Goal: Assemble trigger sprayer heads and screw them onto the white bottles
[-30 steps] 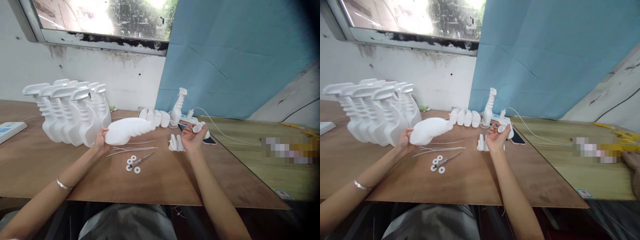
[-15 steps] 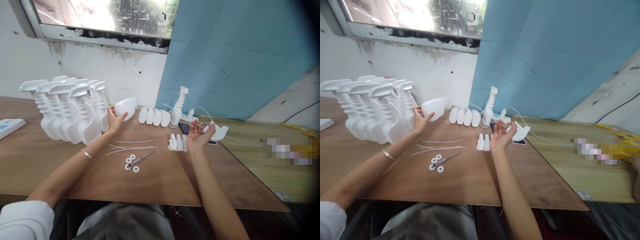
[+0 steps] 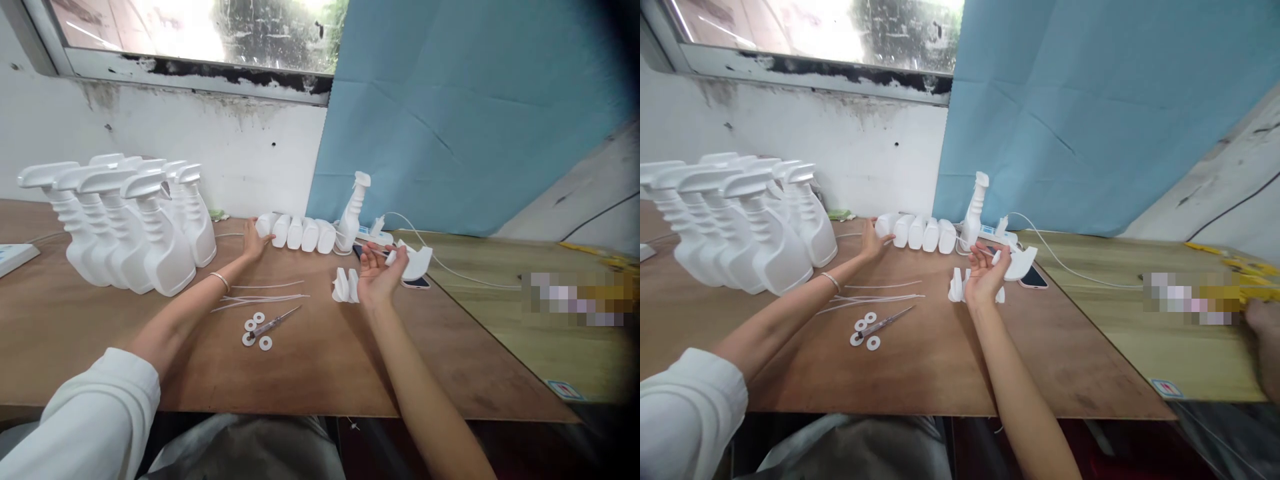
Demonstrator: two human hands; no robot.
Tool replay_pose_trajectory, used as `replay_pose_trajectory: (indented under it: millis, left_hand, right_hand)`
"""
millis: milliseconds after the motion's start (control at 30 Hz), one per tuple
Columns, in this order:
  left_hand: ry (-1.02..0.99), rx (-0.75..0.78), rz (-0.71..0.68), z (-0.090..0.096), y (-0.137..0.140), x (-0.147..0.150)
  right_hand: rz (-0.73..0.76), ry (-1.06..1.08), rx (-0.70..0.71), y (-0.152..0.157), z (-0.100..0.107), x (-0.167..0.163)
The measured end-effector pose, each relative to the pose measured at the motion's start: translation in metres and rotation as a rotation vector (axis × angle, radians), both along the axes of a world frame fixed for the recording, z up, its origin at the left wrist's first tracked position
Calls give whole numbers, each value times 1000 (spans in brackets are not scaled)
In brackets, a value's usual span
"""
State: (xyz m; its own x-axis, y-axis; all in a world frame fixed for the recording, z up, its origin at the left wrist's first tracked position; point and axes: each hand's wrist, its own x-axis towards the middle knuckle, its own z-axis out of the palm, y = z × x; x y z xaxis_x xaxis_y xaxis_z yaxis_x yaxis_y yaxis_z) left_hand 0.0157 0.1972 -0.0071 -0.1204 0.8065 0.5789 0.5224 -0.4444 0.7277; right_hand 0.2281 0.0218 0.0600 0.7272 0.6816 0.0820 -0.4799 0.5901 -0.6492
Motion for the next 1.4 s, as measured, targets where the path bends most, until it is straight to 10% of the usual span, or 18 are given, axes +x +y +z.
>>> replay_pose_trajectory:
  millis: [500,700,867,967,1100,1400]
  left_hand:
    - [75,-51,7,-12,15,22]
    - [113,106,35,19,-25,4]
    - [153,-5,-467,48,-92,-6]
    - [-80,-330,-852,50,-123,-2]
    - [-410,-597,-1036,45,-143,7]
    - [-604,-607,-878,42,-166,17]
  right_hand:
    - [126,-36,86,4,-7,-4]
    - [484,-184,73,-2,-10,-17]
    - [938,-405,-17,-17,-20,-51]
    - [1048,-474,-54,-23,-27,-68]
    - [990,-598,-149,-24,-36,-76]
    - [616,-966,-134,-26,-42,-85]
